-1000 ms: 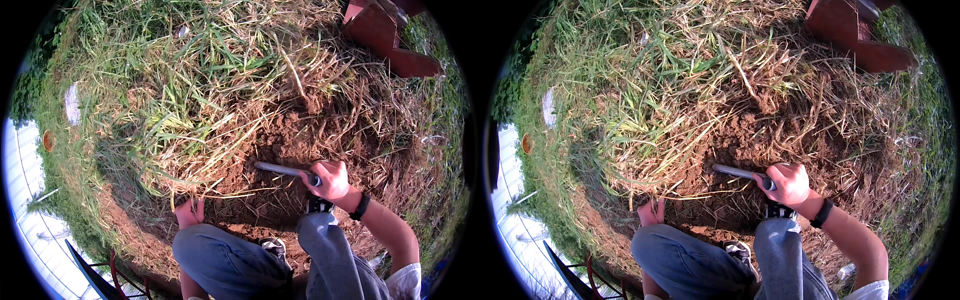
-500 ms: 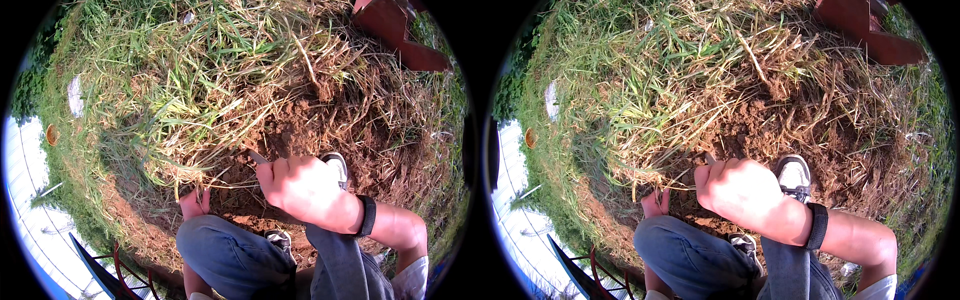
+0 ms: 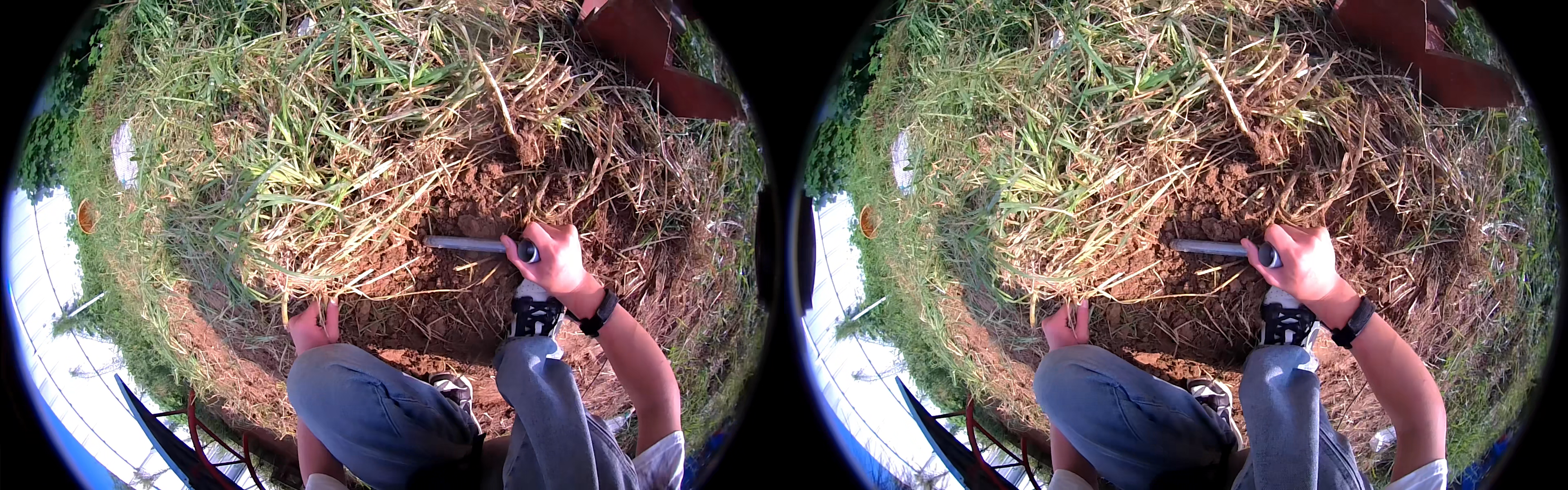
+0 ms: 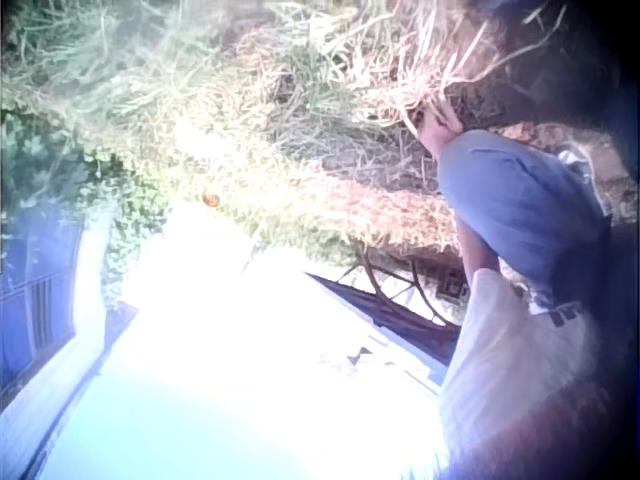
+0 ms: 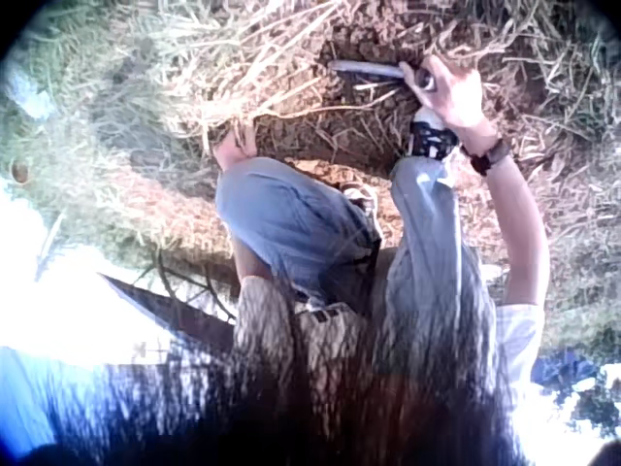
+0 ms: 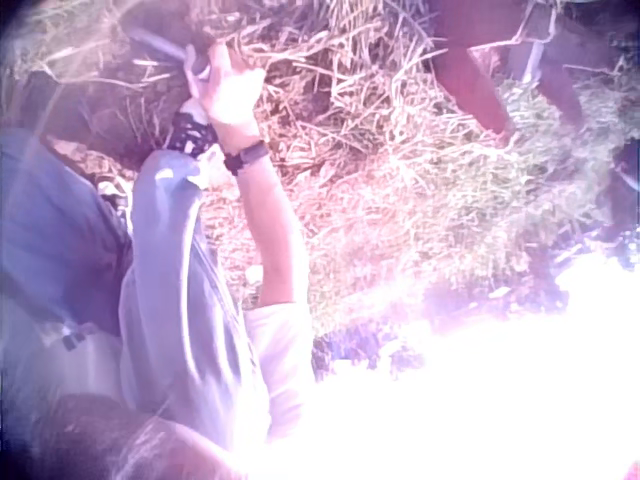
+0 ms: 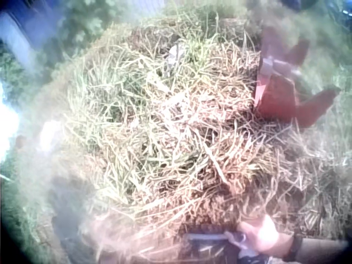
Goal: The person uses a small hand shovel to dig into a patch of grassy soil, pulling out dry grass and roots by hand.
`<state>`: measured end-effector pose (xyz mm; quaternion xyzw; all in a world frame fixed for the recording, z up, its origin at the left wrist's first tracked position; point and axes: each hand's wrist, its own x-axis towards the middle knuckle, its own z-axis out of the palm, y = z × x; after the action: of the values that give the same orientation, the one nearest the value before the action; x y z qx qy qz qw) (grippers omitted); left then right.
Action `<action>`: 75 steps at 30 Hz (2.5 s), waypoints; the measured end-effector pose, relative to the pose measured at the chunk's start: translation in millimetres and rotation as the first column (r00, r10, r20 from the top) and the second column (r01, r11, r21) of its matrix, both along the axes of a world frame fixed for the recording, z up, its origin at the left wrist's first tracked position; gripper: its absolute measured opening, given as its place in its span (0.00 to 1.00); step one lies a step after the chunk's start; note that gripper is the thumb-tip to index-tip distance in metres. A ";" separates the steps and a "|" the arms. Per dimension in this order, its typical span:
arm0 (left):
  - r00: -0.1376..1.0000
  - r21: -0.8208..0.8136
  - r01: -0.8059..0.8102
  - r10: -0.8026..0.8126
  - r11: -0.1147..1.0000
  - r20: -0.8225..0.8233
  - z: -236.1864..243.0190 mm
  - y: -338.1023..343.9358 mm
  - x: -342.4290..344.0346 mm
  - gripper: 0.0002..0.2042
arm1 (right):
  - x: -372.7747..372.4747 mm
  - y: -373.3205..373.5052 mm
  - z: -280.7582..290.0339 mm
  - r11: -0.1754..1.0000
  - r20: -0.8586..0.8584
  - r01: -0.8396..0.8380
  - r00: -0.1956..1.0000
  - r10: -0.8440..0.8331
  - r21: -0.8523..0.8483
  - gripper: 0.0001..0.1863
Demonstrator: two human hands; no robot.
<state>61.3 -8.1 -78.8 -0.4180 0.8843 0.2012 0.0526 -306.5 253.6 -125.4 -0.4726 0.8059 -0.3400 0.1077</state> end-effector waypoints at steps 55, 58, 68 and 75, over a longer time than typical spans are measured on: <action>0.941 0.499 0.058 -0.214 0.864 0.261 104.6 -49.1 -100.3 0.14 | -45.4 -73.8 77.7 0.887 0.509 -0.408 0.823 0.254 0.217 0.15; 0.894 0.492 0.021 -0.237 0.870 0.381 105.8 -49.2 -104.9 0.14 | -56.1 -63.2 89.8 0.884 0.531 -0.423 0.805 0.266 0.200 0.14; 0.690 -0.216 0.711 -0.723 0.669 0.031 65.9 -49.0 -59.9 0.09 | -55.8 -73.6 89.6 0.856 0.463 -0.396 0.859 0.218 0.332 0.15; 0.905 0.217 0.238 -0.297 0.947 0.305 129.9 -51.3 -78.3 0.10 | -33.9 -38.2 78.9 0.887 0.534 -0.375 0.824 0.186 0.269 0.17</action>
<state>-17.0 -59.4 51.1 -0.3140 0.8904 0.1950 0.2655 -340.3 215.4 -46.5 -0.4567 0.7196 -0.2750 0.4449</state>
